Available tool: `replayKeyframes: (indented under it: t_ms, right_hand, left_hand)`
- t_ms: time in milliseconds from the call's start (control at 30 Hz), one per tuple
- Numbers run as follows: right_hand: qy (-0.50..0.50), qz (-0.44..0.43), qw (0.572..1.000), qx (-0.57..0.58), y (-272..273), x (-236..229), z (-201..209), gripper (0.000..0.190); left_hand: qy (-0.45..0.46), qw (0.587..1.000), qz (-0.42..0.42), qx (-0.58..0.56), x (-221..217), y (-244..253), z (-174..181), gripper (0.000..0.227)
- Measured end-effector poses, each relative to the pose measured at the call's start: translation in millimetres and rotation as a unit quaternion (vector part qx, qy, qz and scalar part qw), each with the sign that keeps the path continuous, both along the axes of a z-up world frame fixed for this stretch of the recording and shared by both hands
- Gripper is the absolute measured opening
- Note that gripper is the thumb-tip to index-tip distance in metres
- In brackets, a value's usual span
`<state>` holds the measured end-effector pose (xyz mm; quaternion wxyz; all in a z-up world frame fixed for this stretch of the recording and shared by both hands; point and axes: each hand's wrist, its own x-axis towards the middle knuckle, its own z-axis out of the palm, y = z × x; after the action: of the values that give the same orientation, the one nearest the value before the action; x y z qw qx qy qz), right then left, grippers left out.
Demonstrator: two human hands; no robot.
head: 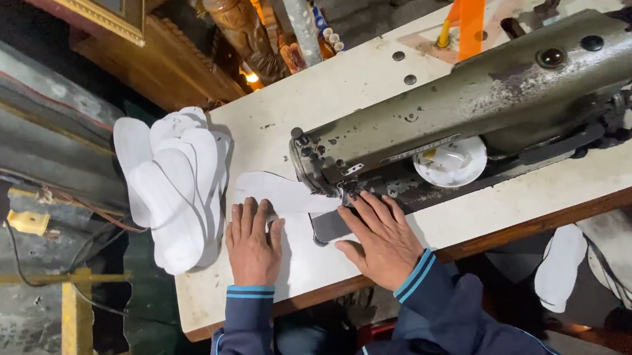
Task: Using an industrial sewing machine to stitch the edges of white shoe insoles.
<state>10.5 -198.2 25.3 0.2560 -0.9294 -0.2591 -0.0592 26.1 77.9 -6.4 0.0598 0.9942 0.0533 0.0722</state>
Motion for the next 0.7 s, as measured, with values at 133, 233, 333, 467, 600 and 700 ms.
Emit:
replayKeyframes:
  t_ms: [133, 233, 333, 467, 600, 700]
  right_hand:
    - [-0.004, -0.01, 1.0, -0.006, 2.4, 0.4, -1.5, 0.063]
    - [0.002, -0.009, 1.0, -0.012, 1.7, 1.6, -1.6, 0.063]
    - [0.006, -0.005, 1.0, -0.014, 1.2, 1.6, -2.7, 0.062]
    - [-0.109, -0.038, 0.993, -0.006, 4.7, 2.8, -19.4, 0.061]
    - [-0.098, -0.025, 0.995, -0.026, 2.7, 3.0, -15.4, 0.063]
    - [-0.079, -0.016, 0.996, -0.03, 1.7, 2.1, -13.5, 0.058]
  left_hand:
    - [-0.065, 0.998, -0.016, -0.003, -15.2, 0.4, -2.9, 0.053]
    - [-0.084, 0.996, -0.019, -0.01, -28.9, -4.9, 2.5, 0.05]
    - [-0.098, 0.995, -0.018, -0.023, -47.4, -11.8, 4.5, 0.047]
    - [-0.112, 0.99, -0.05, -0.073, -76.5, -28.5, 23.2, 0.039]
    - [-0.098, 0.99, -0.062, -0.08, -100.5, -45.5, 25.7, 0.045]
    - [-0.129, 0.988, -0.07, -0.046, -116.6, -62.2, 33.4, 0.045]
